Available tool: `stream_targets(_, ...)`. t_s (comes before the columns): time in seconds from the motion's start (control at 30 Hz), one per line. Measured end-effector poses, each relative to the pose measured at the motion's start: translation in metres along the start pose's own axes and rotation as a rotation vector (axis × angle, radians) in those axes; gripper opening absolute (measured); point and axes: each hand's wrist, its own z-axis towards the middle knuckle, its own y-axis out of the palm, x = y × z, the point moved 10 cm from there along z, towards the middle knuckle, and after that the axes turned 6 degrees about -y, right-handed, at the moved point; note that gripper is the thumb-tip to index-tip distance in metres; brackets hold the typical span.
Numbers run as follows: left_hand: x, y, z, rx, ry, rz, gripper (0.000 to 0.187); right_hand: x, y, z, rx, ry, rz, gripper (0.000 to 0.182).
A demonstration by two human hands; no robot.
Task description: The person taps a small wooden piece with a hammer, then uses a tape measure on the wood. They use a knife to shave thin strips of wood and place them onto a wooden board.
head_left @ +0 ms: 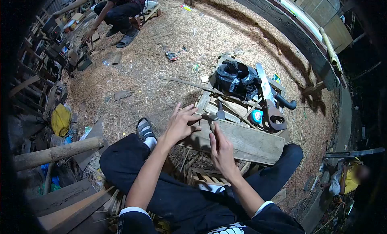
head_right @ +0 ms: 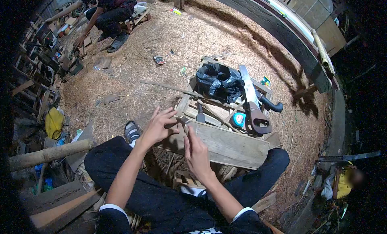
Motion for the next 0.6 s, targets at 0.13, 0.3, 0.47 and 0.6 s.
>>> stream_targets(0.13,-0.001,0.003,-0.001,0.011,0.007,-0.006,0.047,0.006,0.0,-0.004,-0.005,-0.038,-0.082,0.043)
stream_targets(0.3,0.002,0.0,-0.002,-0.009,-0.006,-0.002,0.041,-0.009,-0.014,-0.007,0.137,-0.071,-0.05,0.044)
stream_targets(0.47,0.003,-0.002,0.002,0.017,0.012,0.013,0.043,-0.003,-0.005,-0.002,-0.022,-0.039,-0.112,0.048)
stream_targets(0.6,-0.001,0.001,-0.002,-0.005,-0.01,0.001,0.044,-0.021,-0.018,-0.004,0.166,-0.164,-0.115,0.044)
